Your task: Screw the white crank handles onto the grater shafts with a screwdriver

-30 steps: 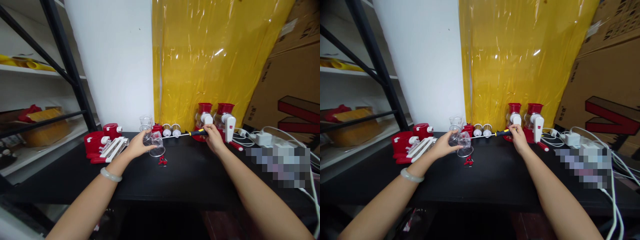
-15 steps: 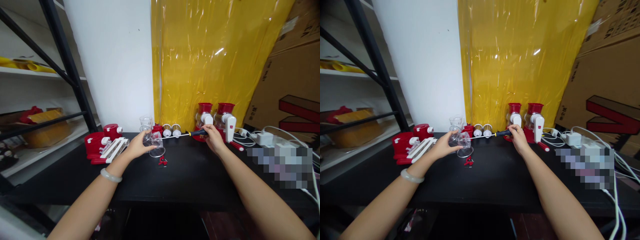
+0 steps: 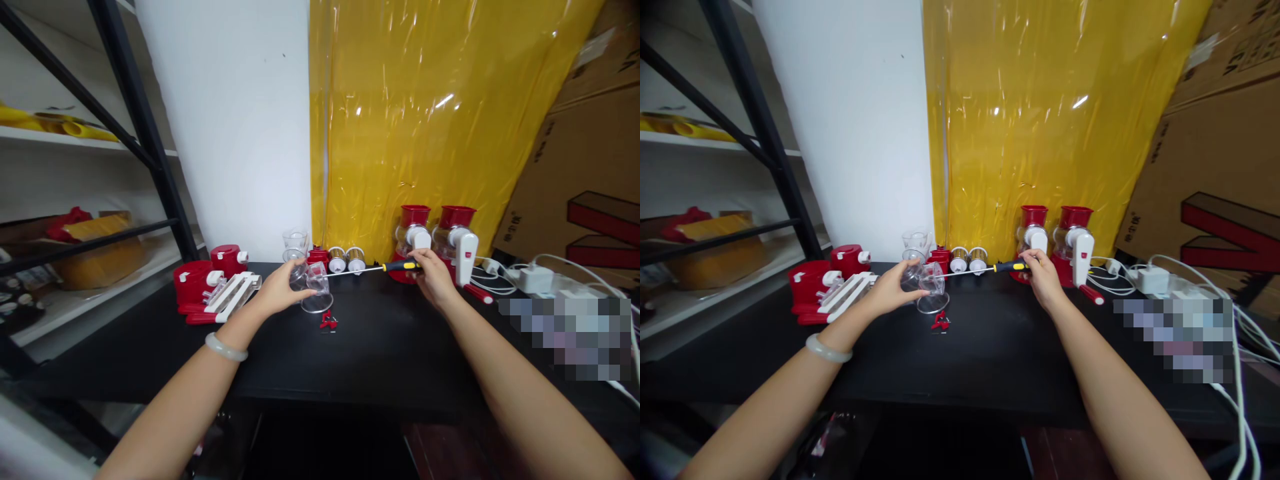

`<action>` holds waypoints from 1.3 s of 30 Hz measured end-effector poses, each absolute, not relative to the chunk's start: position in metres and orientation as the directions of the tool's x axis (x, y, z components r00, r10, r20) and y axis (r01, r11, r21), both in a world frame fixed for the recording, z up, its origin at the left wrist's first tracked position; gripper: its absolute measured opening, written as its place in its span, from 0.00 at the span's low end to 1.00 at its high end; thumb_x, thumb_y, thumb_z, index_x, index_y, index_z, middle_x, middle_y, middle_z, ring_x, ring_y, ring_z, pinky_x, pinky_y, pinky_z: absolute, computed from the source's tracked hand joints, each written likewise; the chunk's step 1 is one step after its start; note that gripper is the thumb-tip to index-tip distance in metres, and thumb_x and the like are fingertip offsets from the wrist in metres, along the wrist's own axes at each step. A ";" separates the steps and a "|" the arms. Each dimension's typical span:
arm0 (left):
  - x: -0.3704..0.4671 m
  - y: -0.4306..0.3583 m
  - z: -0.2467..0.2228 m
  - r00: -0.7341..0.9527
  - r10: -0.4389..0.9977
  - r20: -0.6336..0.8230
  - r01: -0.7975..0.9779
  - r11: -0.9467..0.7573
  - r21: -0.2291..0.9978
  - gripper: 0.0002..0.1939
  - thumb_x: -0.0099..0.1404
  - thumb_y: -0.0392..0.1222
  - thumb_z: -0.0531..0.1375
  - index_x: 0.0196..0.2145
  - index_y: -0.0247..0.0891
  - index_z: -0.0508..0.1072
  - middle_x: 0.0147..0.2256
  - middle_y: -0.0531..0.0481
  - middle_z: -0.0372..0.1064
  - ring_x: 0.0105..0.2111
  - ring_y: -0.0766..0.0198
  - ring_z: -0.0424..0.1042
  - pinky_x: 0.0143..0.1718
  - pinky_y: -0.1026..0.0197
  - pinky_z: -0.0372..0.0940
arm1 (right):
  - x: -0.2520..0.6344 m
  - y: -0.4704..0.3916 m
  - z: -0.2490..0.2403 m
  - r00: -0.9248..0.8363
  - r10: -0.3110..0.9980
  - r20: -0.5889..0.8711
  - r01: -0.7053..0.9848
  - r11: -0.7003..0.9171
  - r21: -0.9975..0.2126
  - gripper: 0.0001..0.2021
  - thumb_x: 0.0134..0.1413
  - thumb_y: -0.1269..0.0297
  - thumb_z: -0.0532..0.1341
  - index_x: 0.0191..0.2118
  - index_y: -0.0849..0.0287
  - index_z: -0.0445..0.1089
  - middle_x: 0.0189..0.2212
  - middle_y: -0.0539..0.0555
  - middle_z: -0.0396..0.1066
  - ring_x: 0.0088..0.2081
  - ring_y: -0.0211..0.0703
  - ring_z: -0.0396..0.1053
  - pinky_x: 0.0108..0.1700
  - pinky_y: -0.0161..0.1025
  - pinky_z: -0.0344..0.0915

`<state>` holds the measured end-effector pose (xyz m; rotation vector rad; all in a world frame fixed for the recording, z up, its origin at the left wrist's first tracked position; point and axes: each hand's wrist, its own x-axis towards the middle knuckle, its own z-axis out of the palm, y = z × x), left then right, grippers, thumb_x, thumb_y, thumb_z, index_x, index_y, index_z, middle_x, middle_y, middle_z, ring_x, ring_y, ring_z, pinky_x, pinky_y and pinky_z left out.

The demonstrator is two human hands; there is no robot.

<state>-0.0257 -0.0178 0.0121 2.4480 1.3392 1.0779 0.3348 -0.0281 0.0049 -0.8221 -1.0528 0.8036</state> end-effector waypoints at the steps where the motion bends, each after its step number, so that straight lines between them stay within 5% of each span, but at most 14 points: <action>1: -0.025 -0.018 0.012 0.338 0.783 0.523 0.673 -0.589 0.447 0.40 0.52 0.59 0.67 0.58 0.42 0.62 0.58 0.40 0.65 0.57 0.46 0.66 0.56 0.44 0.62 | 0.334 -0.031 0.006 0.261 0.876 0.405 -0.232 0.464 -0.855 0.09 0.39 0.59 0.67 0.29 0.53 0.68 0.25 0.46 0.66 0.24 0.36 0.62 0.25 0.35 0.62; 5: -0.025 -0.019 0.013 0.334 0.779 0.530 0.668 -0.592 0.451 0.39 0.51 0.59 0.67 0.57 0.42 0.63 0.57 0.41 0.66 0.55 0.45 0.67 0.56 0.43 0.63 | 0.333 -0.037 0.009 0.122 0.906 0.405 -0.359 0.421 -0.833 0.11 0.37 0.59 0.66 0.32 0.51 0.68 0.29 0.47 0.69 0.30 0.40 0.67 0.31 0.39 0.66; 10: -0.025 -0.019 0.012 0.333 0.789 0.516 0.677 -0.581 0.452 0.40 0.51 0.59 0.67 0.57 0.42 0.62 0.58 0.40 0.65 0.56 0.46 0.67 0.57 0.45 0.62 | 0.336 -0.029 0.006 0.228 0.891 0.392 -0.166 0.432 -0.886 0.21 0.50 0.40 0.58 0.28 0.54 0.67 0.18 0.48 0.62 0.18 0.37 0.57 0.21 0.38 0.58; 13: -0.025 -0.019 0.013 0.334 0.792 0.511 0.680 -0.578 0.451 0.41 0.51 0.60 0.67 0.57 0.41 0.62 0.57 0.40 0.66 0.56 0.45 0.67 0.56 0.45 0.62 | 0.336 -0.026 0.004 0.268 0.879 0.393 -0.071 0.425 -0.902 0.15 0.49 0.47 0.63 0.28 0.54 0.67 0.14 0.44 0.55 0.15 0.33 0.49 0.18 0.35 0.50; 18: -0.026 -0.017 0.012 0.338 0.783 0.523 0.670 -0.590 0.450 0.40 0.51 0.60 0.67 0.57 0.41 0.62 0.58 0.40 0.65 0.56 0.45 0.66 0.56 0.44 0.62 | 0.334 -0.034 0.007 0.181 0.882 0.436 -0.326 0.472 -0.819 0.11 0.36 0.63 0.66 0.31 0.53 0.68 0.28 0.46 0.66 0.28 0.35 0.64 0.28 0.34 0.65; 22: -0.027 -0.016 0.011 0.348 0.776 0.526 0.668 -0.599 0.442 0.40 0.52 0.60 0.67 0.58 0.41 0.62 0.57 0.40 0.66 0.56 0.45 0.67 0.56 0.44 0.62 | 0.333 -0.036 0.009 0.155 0.891 0.427 -0.349 0.454 -0.820 0.11 0.41 0.54 0.66 0.30 0.53 0.69 0.30 0.48 0.68 0.29 0.37 0.67 0.31 0.37 0.68; 26: -0.027 -0.015 0.011 0.343 0.776 0.530 0.661 -0.600 0.450 0.40 0.52 0.59 0.67 0.58 0.41 0.62 0.57 0.40 0.65 0.56 0.46 0.67 0.56 0.44 0.63 | 0.334 -0.030 0.007 0.223 0.896 0.385 -0.158 0.422 -0.893 0.20 0.51 0.42 0.60 0.28 0.56 0.68 0.15 0.46 0.58 0.16 0.32 0.53 0.19 0.33 0.56; 28: -0.027 -0.016 0.011 0.350 0.771 0.533 0.661 -0.606 0.442 0.40 0.52 0.59 0.67 0.57 0.40 0.63 0.57 0.40 0.65 0.56 0.45 0.67 0.56 0.44 0.62 | 0.335 -0.030 0.007 0.221 0.896 0.385 -0.120 0.417 -0.901 0.16 0.50 0.47 0.62 0.27 0.56 0.68 0.13 0.44 0.53 0.14 0.31 0.48 0.18 0.33 0.53; 31: -0.027 -0.016 0.011 0.351 0.775 0.525 0.663 -0.602 0.445 0.41 0.51 0.59 0.67 0.58 0.40 0.62 0.57 0.40 0.65 0.56 0.45 0.67 0.56 0.45 0.63 | 0.334 -0.034 0.010 0.199 0.872 0.447 -0.225 0.484 -0.845 0.08 0.43 0.59 0.65 0.28 0.55 0.69 0.21 0.46 0.61 0.20 0.33 0.56 0.22 0.32 0.59; 34: -0.026 -0.017 0.011 0.343 0.780 0.524 0.665 -0.595 0.451 0.41 0.51 0.59 0.67 0.58 0.41 0.62 0.58 0.40 0.65 0.56 0.46 0.67 0.56 0.45 0.62 | 0.333 -0.038 0.011 0.153 0.870 0.469 -0.312 0.493 -0.812 0.09 0.38 0.62 0.66 0.31 0.53 0.69 0.30 0.47 0.66 0.29 0.36 0.64 0.28 0.34 0.66; 39: -0.026 -0.017 0.012 0.353 0.769 0.533 0.668 -0.606 0.432 0.40 0.52 0.59 0.67 0.57 0.41 0.62 0.57 0.39 0.66 0.56 0.45 0.67 0.56 0.44 0.62 | 0.335 -0.031 0.008 0.226 0.880 0.418 -0.160 0.457 -0.875 0.20 0.51 0.41 0.58 0.29 0.55 0.68 0.19 0.48 0.61 0.18 0.35 0.58 0.21 0.35 0.61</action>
